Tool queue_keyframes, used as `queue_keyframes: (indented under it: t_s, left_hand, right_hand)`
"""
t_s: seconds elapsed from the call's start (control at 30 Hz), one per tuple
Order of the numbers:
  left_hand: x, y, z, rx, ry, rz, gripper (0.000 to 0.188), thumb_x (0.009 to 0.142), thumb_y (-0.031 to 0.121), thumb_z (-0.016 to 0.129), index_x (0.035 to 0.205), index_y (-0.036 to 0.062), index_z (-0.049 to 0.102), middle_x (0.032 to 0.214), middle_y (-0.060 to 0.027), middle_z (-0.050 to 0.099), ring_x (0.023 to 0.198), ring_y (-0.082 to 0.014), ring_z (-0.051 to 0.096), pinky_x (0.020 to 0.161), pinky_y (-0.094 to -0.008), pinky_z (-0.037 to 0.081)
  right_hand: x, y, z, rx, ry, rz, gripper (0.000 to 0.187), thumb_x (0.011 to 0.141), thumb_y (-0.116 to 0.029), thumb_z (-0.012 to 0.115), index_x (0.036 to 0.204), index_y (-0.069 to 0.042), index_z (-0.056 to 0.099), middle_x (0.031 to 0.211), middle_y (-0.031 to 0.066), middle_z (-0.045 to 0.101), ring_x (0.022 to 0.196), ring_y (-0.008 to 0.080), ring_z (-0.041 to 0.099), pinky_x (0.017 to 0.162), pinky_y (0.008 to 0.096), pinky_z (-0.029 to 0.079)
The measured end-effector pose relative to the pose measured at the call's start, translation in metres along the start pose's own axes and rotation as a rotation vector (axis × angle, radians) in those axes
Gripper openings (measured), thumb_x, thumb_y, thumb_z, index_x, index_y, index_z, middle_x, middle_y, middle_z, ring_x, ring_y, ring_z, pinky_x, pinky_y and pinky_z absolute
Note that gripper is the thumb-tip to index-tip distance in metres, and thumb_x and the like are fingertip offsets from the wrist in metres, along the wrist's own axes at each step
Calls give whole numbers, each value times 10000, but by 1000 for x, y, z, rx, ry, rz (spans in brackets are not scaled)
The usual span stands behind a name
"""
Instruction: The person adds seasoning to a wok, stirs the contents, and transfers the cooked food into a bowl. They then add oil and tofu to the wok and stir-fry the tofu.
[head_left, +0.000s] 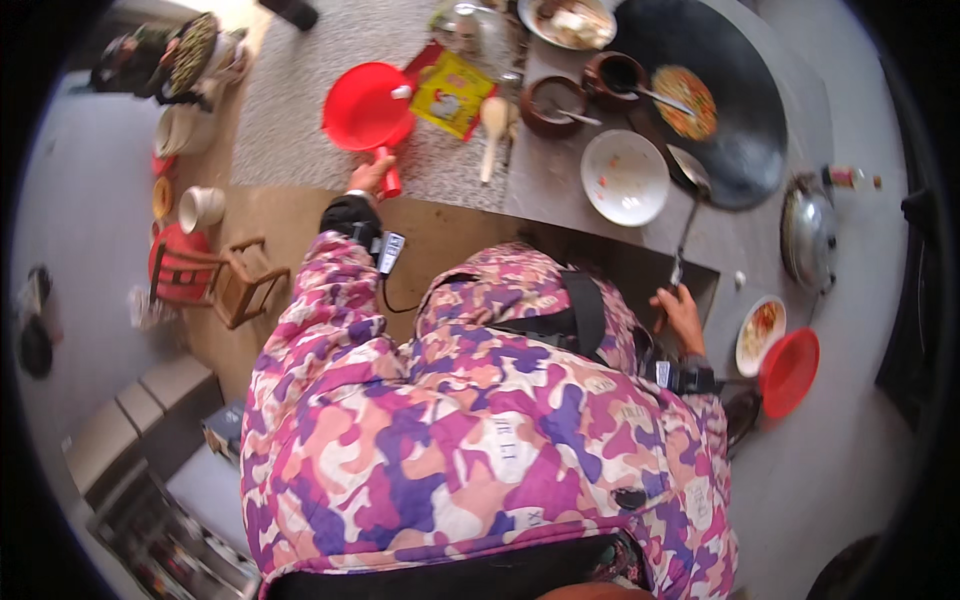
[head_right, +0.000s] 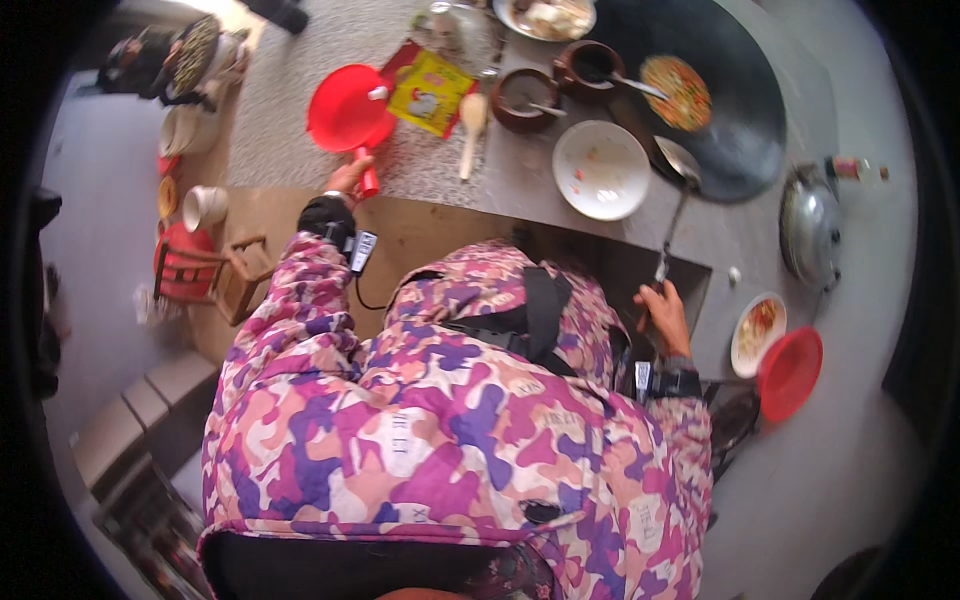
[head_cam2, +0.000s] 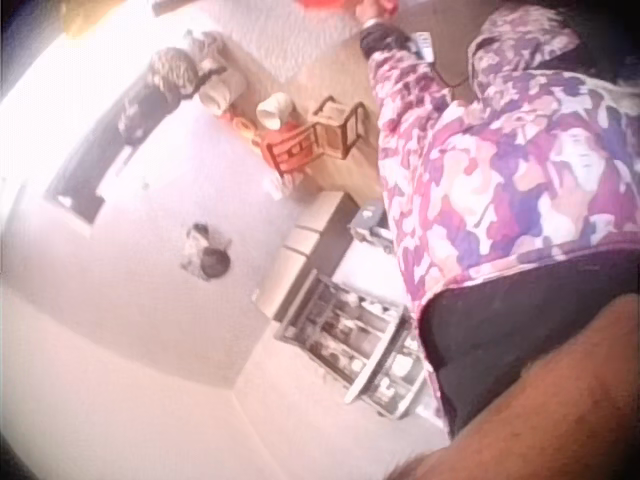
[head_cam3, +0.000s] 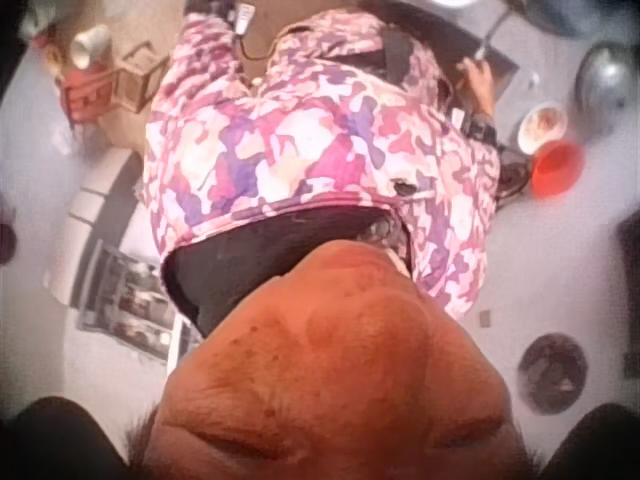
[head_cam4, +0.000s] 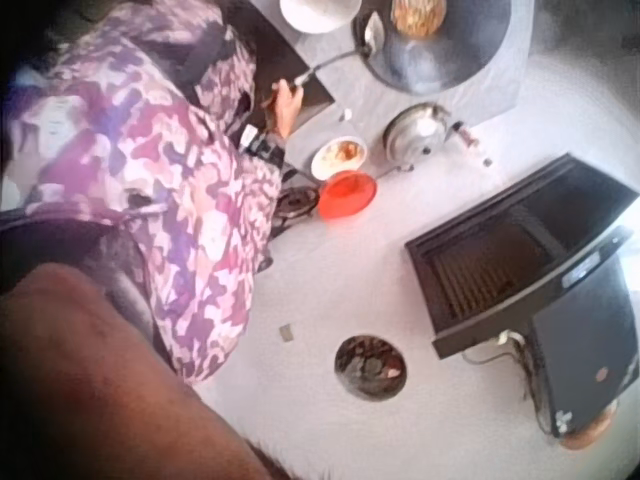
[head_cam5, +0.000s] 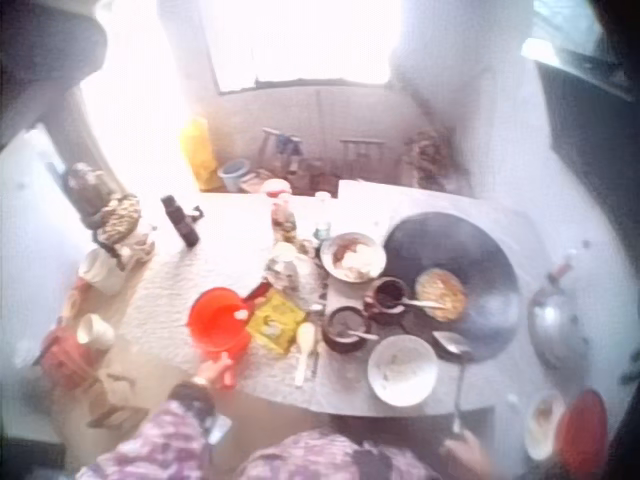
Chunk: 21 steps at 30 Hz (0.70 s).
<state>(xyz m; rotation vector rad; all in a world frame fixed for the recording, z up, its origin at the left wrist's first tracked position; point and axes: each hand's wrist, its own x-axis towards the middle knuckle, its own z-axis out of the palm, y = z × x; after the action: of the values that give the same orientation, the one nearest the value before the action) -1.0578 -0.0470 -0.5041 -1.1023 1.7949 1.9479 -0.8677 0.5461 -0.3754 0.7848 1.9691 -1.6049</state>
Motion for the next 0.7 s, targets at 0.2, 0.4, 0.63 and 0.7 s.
queue_keyframes:
  t_s: [0.2, 0.4, 0.63, 0.7]
  left_hand:
    - [4, 0, -26, -311, -232, -152, 223, 770, 115, 698, 881, 88, 507, 687, -33, 545, 540, -162, 545, 481, -293, 462]
    - [-36, 29, -49, -197, -105, 49, 184, 791, 96, 655, 886, 48, 504, 679, -37, 533, 522, -143, 533, 468, -295, 481]
    - [-132, 59, -48, 193, 49, 283, 207, 810, 172, 678, 887, 37, 541, 684, -16, 517, 468, -116, 505, 420, -244, 432]
    - [-155, 65, -27, 214, -45, 294, 235, 826, 187, 669, 938, 19, 549, 691, -17, 517, 475, -115, 503, 428, -245, 421]
  right_hand:
    - [24, -7, -1, -319, 183, -185, 582, 839, -343, 661, 1218, 49, 458, 834, 85, 631, 746, 137, 576, 700, 279, 463]
    - [37, -21, -17, -484, 442, -286, 537, 846, -380, 640, 1166, 31, 512, 939, 158, 643, 855, 205, 607, 764, 314, 471]
    - [65, 15, -20, -461, 422, -300, 517, 851, -378, 636, 1149, 30, 528, 960, 169, 642, 892, 220, 617, 793, 326, 478]
    - [70, 27, -24, -414, 402, -292, 516, 850, -375, 639, 1145, 35, 531, 963, 169, 642, 893, 215, 619, 791, 322, 480]
